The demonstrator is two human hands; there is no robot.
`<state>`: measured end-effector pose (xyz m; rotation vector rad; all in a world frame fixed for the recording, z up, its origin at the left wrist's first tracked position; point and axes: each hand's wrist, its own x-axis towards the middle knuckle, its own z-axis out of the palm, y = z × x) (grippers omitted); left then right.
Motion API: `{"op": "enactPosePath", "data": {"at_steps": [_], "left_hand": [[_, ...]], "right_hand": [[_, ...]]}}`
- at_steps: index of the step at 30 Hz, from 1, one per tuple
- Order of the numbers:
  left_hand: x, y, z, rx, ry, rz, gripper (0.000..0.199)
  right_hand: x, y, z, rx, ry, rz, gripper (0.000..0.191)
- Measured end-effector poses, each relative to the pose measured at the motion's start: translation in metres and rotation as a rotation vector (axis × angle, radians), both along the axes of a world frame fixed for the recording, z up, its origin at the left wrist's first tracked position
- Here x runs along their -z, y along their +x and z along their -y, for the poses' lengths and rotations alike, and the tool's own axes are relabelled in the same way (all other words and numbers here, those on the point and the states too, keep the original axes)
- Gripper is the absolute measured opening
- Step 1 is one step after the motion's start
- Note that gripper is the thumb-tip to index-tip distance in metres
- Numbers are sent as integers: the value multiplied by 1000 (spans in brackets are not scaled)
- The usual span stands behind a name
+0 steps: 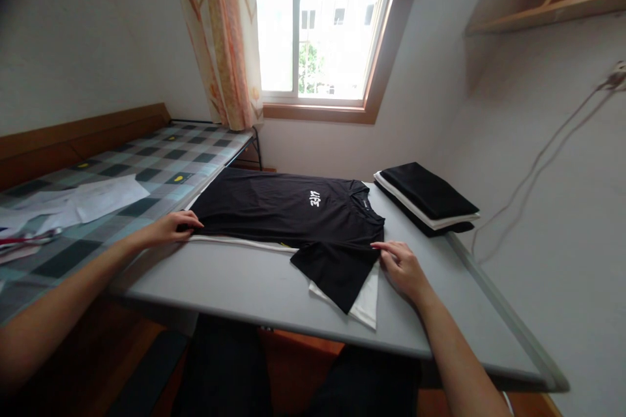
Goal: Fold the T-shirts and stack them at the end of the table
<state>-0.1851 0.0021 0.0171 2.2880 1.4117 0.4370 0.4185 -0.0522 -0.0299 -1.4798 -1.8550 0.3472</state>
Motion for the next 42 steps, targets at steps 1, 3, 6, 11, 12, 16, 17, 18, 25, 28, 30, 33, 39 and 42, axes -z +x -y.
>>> {"op": "enactPosePath", "data": {"at_steps": [1, 3, 6, 11, 12, 16, 17, 18, 25, 28, 30, 33, 39, 42], "left_hand": [[-1, -2, -1, 1, -10, 5, 32], [-3, -4, -3, -10, -23, 5, 32], [-8, -5, -3, -38, -17, -21, 33], [-5, -9, -4, -56, 14, -39, 30], [-3, -11, -4, -57, 26, -36, 30], [2, -15, -4, -32, 47, -23, 30], [2, -15, -3, -30, 48, -21, 31], [1, -15, -3, -34, 48, -21, 32], [0, -10, 2, -39, 108, -111, 28], [5, -10, 4, -18, 182, -190, 27], [7, -11, 4, 4, 226, -235, 26], [6, -14, 5, 6, 288, -270, 28], [-10, -12, 9, -201, 405, -258, 32], [-17, -12, 9, -331, 343, -268, 36]], "right_hand": [[-1, -1, -1, 19, -8, -10, 34], [-5, -3, -2, 29, -22, 6, 36], [-13, -5, -5, -18, -60, 83, 38], [-27, -7, -11, -65, -157, 100, 36], [-28, -7, -13, -60, -167, 102, 34], [-31, -6, -20, -82, -206, 164, 23], [-32, -6, -22, -100, -217, 185, 21], [-32, -6, -24, -118, -225, 204, 20], [-29, -7, -28, -136, -178, 284, 18], [-26, -10, -26, -110, -140, 334, 18], [-24, -11, -25, -102, -100, 383, 17], [-24, -12, -22, -63, -24, 415, 18], [-30, -9, -21, -42, -12, 237, 22], [-33, -7, -23, -24, -40, 160, 24]]}}
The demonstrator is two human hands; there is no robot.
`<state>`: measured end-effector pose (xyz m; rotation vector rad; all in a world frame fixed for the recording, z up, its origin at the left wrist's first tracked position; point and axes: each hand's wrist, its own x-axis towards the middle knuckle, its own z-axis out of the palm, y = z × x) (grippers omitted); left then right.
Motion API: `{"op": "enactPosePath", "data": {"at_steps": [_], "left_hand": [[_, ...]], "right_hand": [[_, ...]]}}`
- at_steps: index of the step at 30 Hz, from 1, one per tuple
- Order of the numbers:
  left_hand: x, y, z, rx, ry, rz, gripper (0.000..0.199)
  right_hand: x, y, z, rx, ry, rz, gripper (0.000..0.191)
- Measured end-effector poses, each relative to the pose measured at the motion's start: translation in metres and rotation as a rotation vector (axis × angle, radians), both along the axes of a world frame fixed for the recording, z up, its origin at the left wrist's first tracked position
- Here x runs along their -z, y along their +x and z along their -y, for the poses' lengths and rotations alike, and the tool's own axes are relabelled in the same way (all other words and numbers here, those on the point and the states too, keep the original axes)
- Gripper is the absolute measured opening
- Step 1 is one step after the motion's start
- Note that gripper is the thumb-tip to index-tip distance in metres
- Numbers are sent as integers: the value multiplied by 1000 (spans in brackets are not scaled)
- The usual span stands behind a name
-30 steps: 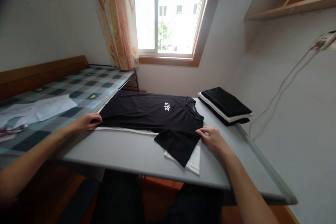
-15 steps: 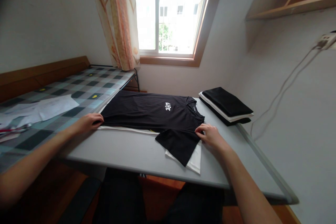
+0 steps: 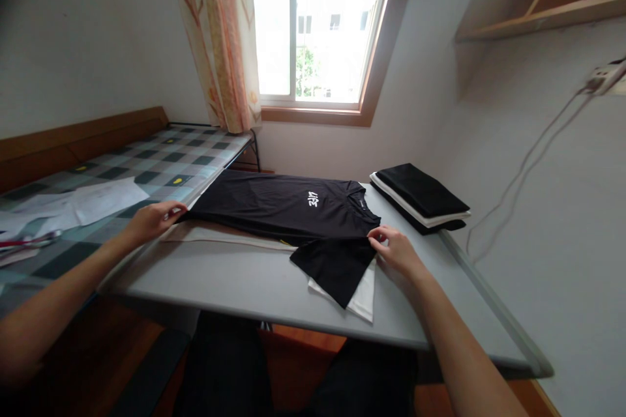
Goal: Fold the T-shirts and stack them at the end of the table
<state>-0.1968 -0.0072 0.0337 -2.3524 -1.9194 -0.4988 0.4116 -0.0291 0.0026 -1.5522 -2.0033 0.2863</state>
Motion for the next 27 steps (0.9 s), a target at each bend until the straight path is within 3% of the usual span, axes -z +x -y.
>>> {"op": "enactPosePath", "data": {"at_steps": [3, 9, 16, 21, 24, 27], "left_hand": [[-5, -2, -2, -45, -48, 50, 37], [-5, -11, -6, 16, -101, 121, 38], [9, -3, 3, 126, -157, -105, 25], [6, 41, 5, 356, 50, -165, 19], [8, 85, 0, 505, 20, -87, 18], [14, 133, -9, 620, -61, 24, 18]], "right_hand": [[0, 3, -3, 36, -11, -63, 28], [8, 11, -7, 55, -56, -215, 38], [18, 8, -2, 7, -73, -91, 28], [16, -7, -7, 22, 58, 109, 16], [10, -24, -15, -54, 95, 119, 17], [2, -46, -27, -203, 27, 55, 20]]}}
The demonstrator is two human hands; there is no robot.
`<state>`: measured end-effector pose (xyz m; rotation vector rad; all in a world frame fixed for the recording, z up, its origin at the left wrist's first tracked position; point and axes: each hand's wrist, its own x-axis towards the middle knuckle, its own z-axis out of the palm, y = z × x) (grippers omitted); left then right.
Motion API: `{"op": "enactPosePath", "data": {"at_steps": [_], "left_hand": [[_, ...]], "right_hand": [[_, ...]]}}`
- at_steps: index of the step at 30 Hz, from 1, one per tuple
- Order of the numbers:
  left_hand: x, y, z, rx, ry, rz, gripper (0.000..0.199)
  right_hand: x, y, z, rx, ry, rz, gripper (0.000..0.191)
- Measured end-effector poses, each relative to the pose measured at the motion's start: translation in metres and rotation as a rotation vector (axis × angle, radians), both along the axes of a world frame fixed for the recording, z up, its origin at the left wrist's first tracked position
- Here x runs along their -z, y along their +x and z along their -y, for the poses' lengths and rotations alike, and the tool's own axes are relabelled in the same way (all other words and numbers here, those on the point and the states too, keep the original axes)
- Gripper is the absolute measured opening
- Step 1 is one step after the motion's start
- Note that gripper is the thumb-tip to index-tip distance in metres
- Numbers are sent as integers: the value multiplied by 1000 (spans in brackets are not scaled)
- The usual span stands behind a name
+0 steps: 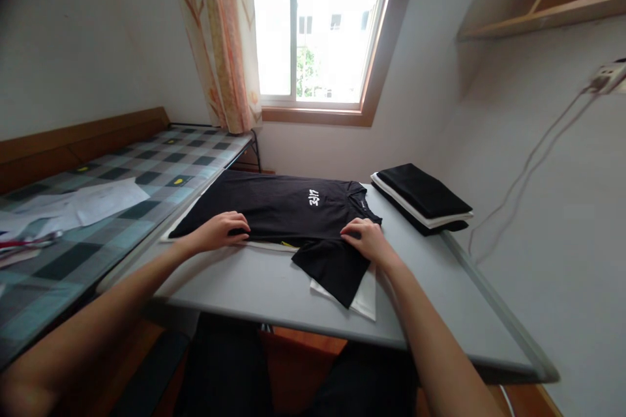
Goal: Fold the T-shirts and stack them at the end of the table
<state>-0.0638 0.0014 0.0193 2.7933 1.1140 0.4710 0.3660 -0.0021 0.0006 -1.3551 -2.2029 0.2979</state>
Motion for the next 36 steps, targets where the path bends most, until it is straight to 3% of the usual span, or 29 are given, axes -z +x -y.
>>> {"op": "enactPosePath", "data": {"at_steps": [4, 8, 15, 18, 25, 36], "left_hand": [[8, 49, -10, 83, -147, 119, 22], [18, 69, -17, 124, -253, 210, 27], [36, 68, -20, 16, -360, 420, 23], [36, 67, -16, -7, -325, 391, 19], [34, 67, -9, 103, -65, 318, 16], [32, 75, -3, 82, -130, 332, 7]], "right_hand": [[-4, -21, -11, -123, -217, -75, 30], [4, -25, -10, -137, -279, -148, 32], [12, -24, -3, -123, -212, -196, 31], [10, -23, -1, -107, -180, -186, 31], [9, -10, -1, 67, -84, -184, 37], [8, -9, 0, 99, -90, -204, 31]]}}
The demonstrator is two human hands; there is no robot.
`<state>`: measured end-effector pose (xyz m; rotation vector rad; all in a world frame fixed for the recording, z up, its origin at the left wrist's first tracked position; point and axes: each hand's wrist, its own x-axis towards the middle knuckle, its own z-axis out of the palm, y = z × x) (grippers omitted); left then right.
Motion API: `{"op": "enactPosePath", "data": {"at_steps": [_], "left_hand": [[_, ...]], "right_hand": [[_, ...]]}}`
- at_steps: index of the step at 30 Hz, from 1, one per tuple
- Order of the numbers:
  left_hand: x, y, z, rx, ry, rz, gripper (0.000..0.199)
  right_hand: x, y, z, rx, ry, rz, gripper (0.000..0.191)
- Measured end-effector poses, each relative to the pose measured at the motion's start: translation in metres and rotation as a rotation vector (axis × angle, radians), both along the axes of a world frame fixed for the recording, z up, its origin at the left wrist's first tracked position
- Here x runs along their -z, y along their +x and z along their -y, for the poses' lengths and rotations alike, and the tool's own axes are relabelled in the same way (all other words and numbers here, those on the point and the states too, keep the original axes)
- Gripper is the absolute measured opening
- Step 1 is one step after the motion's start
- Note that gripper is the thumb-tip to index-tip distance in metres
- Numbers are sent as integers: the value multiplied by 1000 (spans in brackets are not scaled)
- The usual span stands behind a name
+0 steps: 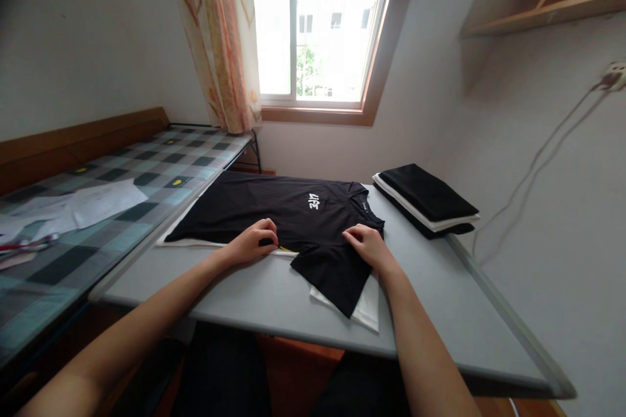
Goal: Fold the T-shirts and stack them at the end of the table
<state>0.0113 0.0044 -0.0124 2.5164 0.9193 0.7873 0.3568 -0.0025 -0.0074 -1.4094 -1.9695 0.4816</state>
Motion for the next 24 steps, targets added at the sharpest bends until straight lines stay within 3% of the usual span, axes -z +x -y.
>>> {"op": "enactPosePath", "data": {"at_steps": [10, 14, 18, 24], "left_hand": [[-6, 0, 10, 54, -100, -15, 9], [-5, -5, 9, 52, 8, -133, 11], [-6, -23, 9, -6, 128, -261, 13], [-18, -64, 11, -81, 125, -333, 17]], "right_hand": [[-3, 9, -1, 55, 20, 25, 32], [-1, 15, -3, 75, 4, 46, 31], [3, 19, -4, 89, -1, 52, 32], [1, 17, -1, 68, -23, 25, 31]]}}
